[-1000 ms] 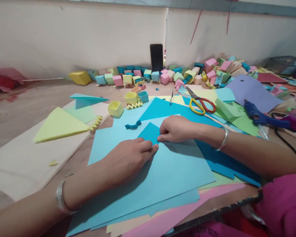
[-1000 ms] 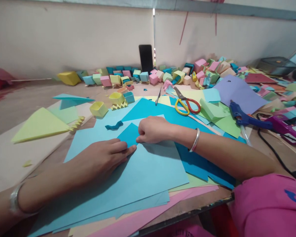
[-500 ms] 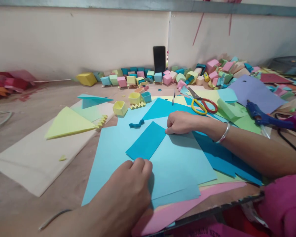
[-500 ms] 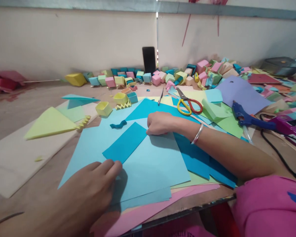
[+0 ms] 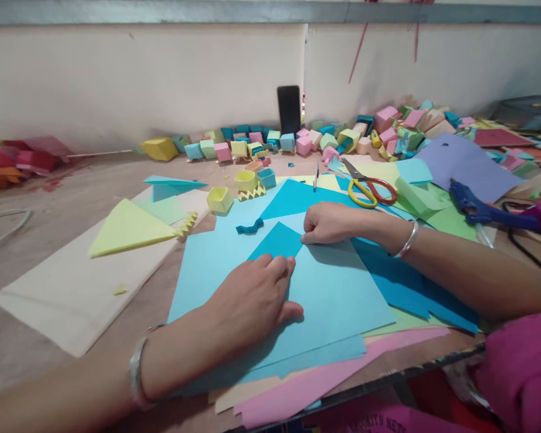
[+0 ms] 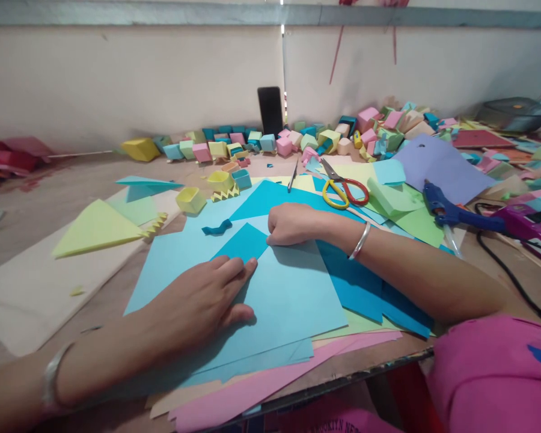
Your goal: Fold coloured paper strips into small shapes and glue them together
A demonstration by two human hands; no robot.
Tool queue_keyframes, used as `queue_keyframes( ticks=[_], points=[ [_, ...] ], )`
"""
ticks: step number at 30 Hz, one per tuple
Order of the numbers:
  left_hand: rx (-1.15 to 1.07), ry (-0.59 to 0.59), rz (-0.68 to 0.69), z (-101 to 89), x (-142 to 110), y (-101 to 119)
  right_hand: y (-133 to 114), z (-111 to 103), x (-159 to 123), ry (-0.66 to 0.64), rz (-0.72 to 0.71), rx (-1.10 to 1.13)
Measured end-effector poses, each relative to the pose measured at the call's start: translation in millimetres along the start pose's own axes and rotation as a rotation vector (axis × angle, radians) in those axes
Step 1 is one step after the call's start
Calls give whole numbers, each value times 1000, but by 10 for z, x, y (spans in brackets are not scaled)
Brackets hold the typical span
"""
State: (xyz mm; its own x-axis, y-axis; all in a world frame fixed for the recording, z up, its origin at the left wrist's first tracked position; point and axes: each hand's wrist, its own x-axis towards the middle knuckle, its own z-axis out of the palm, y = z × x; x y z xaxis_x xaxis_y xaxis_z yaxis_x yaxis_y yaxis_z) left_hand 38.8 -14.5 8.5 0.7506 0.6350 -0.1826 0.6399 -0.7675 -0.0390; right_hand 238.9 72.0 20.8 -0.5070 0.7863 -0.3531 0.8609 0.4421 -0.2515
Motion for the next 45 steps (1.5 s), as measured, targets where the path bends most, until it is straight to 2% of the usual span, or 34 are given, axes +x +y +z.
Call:
queue_keyframes(
  ticks=[3,6,10,13,17,19,22,25,28,30,35,39,42,45],
  points=[
    [45,-123,-56,-54,-110,113,3,5,5,1,1,7],
    [107,-248,-34,-81,-288,244,17,11,9,9,-5,17],
    [142,-318,-91,-86,-503,340,46,17,13,-3,-16,37],
    [148,-274,-130,-105,-520,328,50,20,17,-6,-29,43],
    [169,-18,-170,-99,-311,212,24,17,12,2,-4,27],
    [184,64,-168,-61,-208,150,6,2,-15,11,-10,0],
    [191,48,-162,0,-153,100,-23,-41,-101,50,-86,-111],
    [202,-13,-155,19,-170,95,-67,-64,-192,154,-258,-240],
    [188,25,-158,10,-173,94,-135,-14,-219,216,-483,-437],
    [169,72,-163,10,-162,87,-183,54,-201,224,-552,-582],
    [184,99,-198,10,-149,79,-232,208,-169,292,-589,-738],
    [226,41,-218,-35,-160,91,-226,278,-203,347,-597,-776],
    [228,17,-231,-56,-167,70,-253,296,-205,390,-539,-739],
    [197,63,-213,-48,-167,7,-287,261,-186,370,-445,-664]
  ],
)
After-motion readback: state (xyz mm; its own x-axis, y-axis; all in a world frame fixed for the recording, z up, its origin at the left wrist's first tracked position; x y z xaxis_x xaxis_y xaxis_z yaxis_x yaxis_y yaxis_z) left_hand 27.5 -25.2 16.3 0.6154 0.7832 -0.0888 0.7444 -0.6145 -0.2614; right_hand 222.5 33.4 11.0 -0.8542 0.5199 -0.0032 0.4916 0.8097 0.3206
